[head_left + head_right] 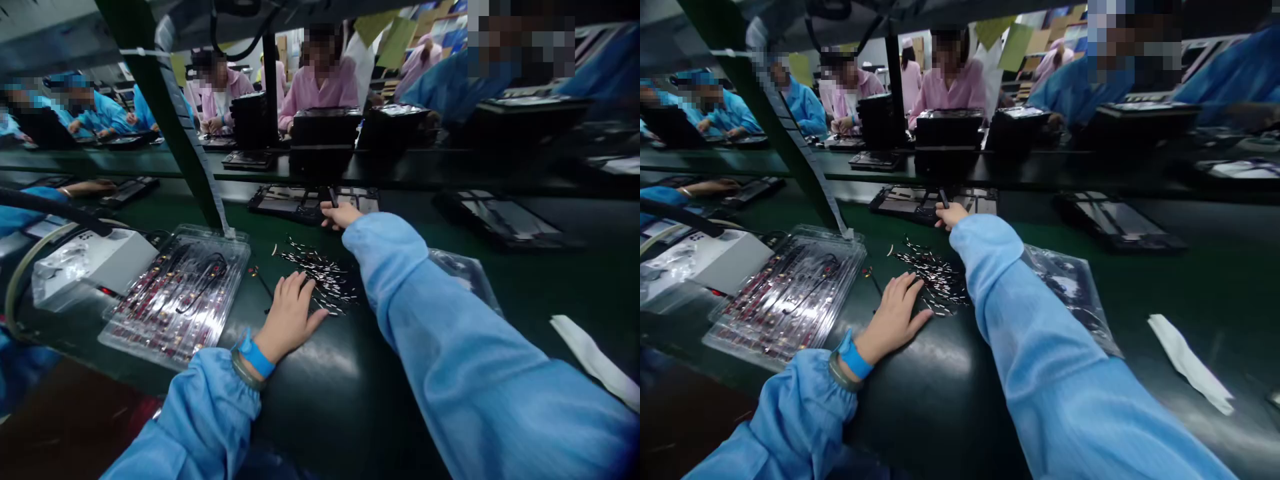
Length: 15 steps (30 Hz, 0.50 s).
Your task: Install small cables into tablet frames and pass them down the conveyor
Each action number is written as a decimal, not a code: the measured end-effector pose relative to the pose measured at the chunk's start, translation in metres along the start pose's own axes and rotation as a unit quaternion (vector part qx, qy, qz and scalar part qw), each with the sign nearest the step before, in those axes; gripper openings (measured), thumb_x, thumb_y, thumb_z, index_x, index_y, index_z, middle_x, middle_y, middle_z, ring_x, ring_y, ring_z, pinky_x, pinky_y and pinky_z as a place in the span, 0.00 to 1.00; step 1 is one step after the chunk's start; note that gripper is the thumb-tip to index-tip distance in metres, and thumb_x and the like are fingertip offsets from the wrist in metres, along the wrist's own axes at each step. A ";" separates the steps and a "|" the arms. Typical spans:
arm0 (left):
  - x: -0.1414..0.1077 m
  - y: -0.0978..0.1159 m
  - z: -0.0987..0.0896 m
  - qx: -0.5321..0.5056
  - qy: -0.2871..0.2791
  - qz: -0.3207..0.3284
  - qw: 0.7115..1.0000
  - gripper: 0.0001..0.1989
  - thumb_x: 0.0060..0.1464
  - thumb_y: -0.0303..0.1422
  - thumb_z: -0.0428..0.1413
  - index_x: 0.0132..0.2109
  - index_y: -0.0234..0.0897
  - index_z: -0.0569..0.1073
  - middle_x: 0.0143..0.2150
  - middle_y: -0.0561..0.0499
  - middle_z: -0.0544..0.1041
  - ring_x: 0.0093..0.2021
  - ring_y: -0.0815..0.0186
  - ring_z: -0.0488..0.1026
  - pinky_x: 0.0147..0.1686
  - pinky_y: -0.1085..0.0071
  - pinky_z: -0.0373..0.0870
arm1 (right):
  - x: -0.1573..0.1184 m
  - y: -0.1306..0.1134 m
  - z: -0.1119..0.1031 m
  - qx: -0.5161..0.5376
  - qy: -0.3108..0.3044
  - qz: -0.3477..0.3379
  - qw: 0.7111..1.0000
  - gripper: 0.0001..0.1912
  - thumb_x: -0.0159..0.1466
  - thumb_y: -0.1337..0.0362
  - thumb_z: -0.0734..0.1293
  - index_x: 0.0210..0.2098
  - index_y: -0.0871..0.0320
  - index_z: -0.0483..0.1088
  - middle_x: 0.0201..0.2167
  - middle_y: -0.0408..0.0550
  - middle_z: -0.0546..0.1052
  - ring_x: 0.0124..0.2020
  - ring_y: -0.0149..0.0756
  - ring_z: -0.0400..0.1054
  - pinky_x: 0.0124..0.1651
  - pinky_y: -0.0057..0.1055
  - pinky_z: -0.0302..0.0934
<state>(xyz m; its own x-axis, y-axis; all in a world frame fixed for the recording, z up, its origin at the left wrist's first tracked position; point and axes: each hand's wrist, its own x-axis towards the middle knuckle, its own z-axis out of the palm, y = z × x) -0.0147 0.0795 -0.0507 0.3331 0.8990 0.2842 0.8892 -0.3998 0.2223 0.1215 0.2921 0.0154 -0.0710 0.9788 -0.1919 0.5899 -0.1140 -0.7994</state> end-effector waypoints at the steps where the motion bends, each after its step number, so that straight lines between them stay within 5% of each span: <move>1: 0.000 -0.001 0.001 -0.003 0.000 0.003 1.000 0.28 0.59 0.44 0.49 0.60 0.28 0.60 0.62 0.34 0.61 0.65 0.49 0.54 0.63 0.47 0.52 | -0.002 0.000 -0.006 0.003 0.000 -0.004 1.000 0.18 0.66 0.59 0.64 0.53 0.60 0.65 0.49 0.52 0.70 0.44 0.39 0.69 0.45 0.41 0.67; 7: 0.009 0.005 0.006 -0.017 0.002 0.008 1.000 0.32 0.58 0.47 0.49 0.61 0.26 0.59 0.64 0.31 0.58 0.66 0.47 0.51 0.64 0.46 0.48 | -0.009 0.008 -0.016 -0.014 0.002 0.011 1.000 0.17 0.66 0.59 0.64 0.51 0.60 0.66 0.48 0.51 0.71 0.44 0.38 0.69 0.44 0.41 0.67; 15: 0.017 0.016 0.010 0.011 -0.006 0.003 1.000 0.36 0.54 0.52 0.50 0.61 0.28 0.61 0.65 0.33 0.58 0.67 0.48 0.50 0.64 0.45 0.46 | -0.005 -0.022 0.037 0.006 0.004 -0.043 0.999 0.18 0.66 0.59 0.64 0.52 0.60 0.65 0.50 0.52 0.69 0.46 0.40 0.68 0.46 0.43 0.66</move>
<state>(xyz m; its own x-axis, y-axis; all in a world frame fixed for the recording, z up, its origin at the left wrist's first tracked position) 0.0087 0.0906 -0.0518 0.3415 0.8988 0.2750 0.8939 -0.4010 0.2004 0.0793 0.2837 0.0124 -0.1152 0.9864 -0.1174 0.5719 -0.0307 -0.8197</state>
